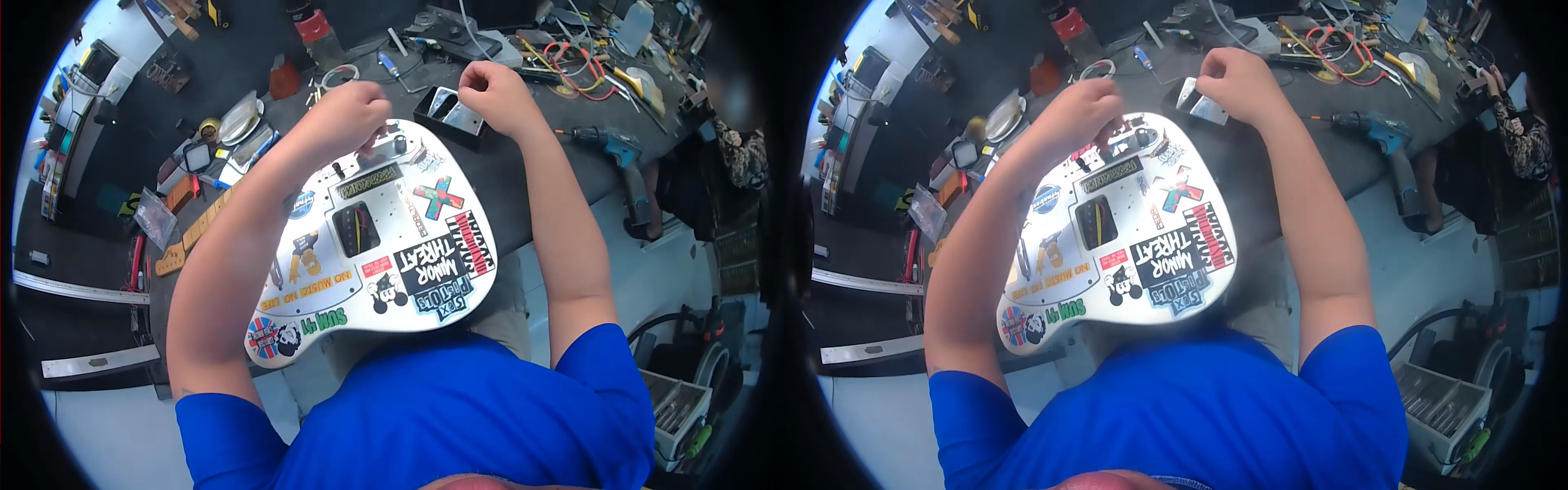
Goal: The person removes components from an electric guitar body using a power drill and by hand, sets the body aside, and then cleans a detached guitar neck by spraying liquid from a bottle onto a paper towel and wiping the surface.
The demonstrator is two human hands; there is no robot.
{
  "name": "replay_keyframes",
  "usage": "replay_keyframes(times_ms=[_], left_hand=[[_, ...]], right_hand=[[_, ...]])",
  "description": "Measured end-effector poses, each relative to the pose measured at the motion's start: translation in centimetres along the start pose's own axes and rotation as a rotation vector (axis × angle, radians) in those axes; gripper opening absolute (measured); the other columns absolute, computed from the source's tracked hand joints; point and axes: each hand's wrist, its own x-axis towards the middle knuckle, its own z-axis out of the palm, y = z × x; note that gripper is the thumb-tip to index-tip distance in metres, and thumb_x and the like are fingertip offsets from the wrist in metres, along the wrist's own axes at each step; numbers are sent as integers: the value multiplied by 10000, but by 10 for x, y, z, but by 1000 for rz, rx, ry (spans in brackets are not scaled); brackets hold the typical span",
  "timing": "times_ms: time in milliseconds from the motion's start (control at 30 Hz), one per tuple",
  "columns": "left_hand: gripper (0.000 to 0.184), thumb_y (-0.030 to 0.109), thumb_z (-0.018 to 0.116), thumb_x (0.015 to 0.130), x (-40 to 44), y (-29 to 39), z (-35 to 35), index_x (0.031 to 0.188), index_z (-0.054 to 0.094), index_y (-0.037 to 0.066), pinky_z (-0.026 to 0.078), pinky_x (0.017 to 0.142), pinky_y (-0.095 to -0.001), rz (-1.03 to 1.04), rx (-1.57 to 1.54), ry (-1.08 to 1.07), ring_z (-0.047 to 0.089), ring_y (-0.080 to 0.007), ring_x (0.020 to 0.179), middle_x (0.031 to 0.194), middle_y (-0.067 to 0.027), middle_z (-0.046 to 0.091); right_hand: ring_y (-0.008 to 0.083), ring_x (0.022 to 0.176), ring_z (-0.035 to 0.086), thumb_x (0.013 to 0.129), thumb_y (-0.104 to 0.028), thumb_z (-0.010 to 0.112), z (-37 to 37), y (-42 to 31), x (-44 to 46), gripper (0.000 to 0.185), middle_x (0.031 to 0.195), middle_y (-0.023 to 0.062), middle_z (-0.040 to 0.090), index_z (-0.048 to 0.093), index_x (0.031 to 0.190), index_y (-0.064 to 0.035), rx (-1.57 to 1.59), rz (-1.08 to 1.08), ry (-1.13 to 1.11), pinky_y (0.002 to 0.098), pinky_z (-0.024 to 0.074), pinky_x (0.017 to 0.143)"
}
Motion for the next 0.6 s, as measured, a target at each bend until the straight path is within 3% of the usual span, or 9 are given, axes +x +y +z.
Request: replay_keyframes(times_ms=[133,200,300,433,467,500,533,600], left_hand=[[251,163,589,936,58,19,21,1019,707,-42,602,766,-404,152,365,27,761,-297,813,907,-216,743],[256,166,611,929,75,25,33,1056,724,-24,601,831,-428,251,507,50,769,-344,902,962,-242,755],[234,130,587,935,82,31,52,1080,718,2,584,774,-418,212,615,-22,743,-334,833,936,-202,746],[317,62,601,901,90,27,42,1179,748,31,578,927,-463,258,574,-28,742,-389,1055,1103,-229,760],[330,35,597,898,88,21,37,1192,746,36,581,921,-452,362,618,100,748,-380,1036,1104,-221,765],[299,85,645,941,93,11,24,1227,729,50,582,851,-399,440,621,90,751,-318,935,1036,-197,768],[294,86,646,950,77,16,14,1230,729,51,582,846,-392,413,639,85,752,-295,932,1028,-184,770],[286,82,650,964,37,27,-21,1237,729,54,584,832,-381,379,637,70,752,-254,924,1016,-157,776]], right_hand=[[277,992,699,790,-212,781,9,43,17,297,1077,132,716,800,1051,-71,-2,-333,54,391,560,888],[249,986,706,816,-200,759,9,52,20,286,1090,113,733,804,1071,-78,10,-261,106,371,570,870],[226,924,717,841,-208,737,8,58,25,271,1037,99,770,797,1069,-73,158,-58,221,359,572,842],[211,848,721,862,-221,714,9,63,25,269,965,92,793,787,1063,-58,180,-22,325,358,574,821],[213,855,722,860,-226,711,9,63,25,279,977,96,793,786,1068,-57,159,-26,316,358,574,827],[216,862,724,858,-230,709,9,67,27,288,990,100,793,785,1074,-55,141,-31,299,358,574,833],[230,870,726,852,-236,708,13,79,33,300,990,113,793,785,1085,-63,145,-107,310,361,575,840],[204,883,721,859,-233,704,11,78,32,306,976,104,783,785,1094,-54,151,-17,229,345,562,829]])
